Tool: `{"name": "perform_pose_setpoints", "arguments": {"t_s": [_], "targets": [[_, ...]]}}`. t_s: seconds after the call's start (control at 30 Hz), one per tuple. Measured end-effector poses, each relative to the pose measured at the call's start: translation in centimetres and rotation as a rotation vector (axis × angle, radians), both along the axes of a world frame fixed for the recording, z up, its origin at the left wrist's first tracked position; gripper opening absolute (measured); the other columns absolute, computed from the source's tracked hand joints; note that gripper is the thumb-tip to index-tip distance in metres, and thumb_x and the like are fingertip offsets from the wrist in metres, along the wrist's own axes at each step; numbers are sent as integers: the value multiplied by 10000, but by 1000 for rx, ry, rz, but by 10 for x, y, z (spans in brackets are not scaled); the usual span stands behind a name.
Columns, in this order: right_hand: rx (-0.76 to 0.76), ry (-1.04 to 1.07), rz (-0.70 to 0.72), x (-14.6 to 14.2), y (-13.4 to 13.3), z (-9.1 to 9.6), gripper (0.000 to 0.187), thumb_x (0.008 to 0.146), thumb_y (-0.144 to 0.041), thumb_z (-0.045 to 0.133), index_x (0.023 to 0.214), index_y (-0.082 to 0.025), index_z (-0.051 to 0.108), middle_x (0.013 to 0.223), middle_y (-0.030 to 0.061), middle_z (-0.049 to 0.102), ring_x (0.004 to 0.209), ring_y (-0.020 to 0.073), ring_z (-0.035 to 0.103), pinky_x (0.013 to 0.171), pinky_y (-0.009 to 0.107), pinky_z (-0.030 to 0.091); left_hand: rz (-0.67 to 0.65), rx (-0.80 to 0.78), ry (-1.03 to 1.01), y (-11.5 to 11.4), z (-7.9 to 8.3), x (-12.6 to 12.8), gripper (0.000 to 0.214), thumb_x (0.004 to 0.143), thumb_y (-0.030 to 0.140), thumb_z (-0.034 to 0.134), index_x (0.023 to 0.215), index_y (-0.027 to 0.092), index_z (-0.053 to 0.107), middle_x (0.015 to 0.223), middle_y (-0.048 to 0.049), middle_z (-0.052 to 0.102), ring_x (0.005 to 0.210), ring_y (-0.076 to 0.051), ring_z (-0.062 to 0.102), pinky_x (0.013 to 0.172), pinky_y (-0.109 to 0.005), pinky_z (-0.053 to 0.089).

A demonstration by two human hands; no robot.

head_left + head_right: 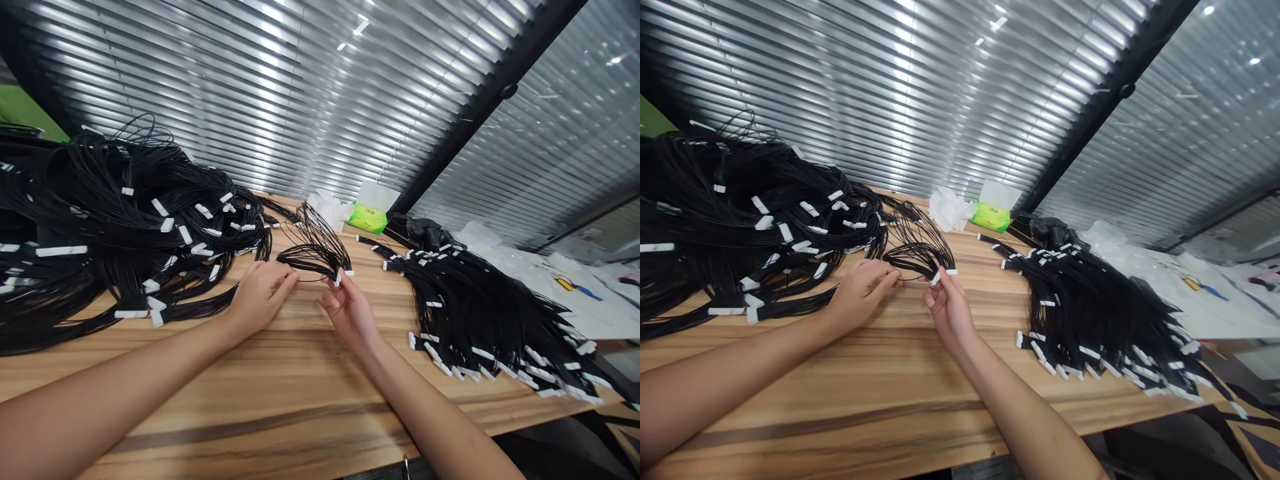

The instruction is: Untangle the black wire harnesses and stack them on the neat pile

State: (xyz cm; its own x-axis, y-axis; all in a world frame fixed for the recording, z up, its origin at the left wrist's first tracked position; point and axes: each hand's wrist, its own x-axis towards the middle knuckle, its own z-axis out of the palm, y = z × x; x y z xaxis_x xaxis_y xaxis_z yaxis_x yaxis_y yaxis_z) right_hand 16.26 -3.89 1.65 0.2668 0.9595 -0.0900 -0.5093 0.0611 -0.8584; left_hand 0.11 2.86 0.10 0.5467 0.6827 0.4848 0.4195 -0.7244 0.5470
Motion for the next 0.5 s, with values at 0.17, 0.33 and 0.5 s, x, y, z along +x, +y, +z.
{"name": "perform_pose_setpoints", "arguments": {"t_s": [0.17,0.33,0.5], "targets": [[41,-29,143,-7,-5,0,225,752,-439,611,724,-219,576,710,10,582,494,112,328,535,293,364,-67,-190,-205,5,-4,1,324,932,361,407,817,178,649,838,-39,681,838,-180,588,802,-320,413],[61,-56,212,-8,-12,5,258,744,-489,600,740,-232,592,699,24,563,555,144,379,584,318,388,-219,-314,-317,2,-4,1,300,903,378,469,836,163,666,862,-57,693,850,-182,613,811,-314,466],[86,16,279,-8,-15,6,242,731,-466,644,701,-233,582,671,0,512,582,141,393,618,312,382,-304,-299,-309,2,-2,0,298,914,361,459,861,172,683,906,-63,701,913,-194,614,845,-327,470]]}}
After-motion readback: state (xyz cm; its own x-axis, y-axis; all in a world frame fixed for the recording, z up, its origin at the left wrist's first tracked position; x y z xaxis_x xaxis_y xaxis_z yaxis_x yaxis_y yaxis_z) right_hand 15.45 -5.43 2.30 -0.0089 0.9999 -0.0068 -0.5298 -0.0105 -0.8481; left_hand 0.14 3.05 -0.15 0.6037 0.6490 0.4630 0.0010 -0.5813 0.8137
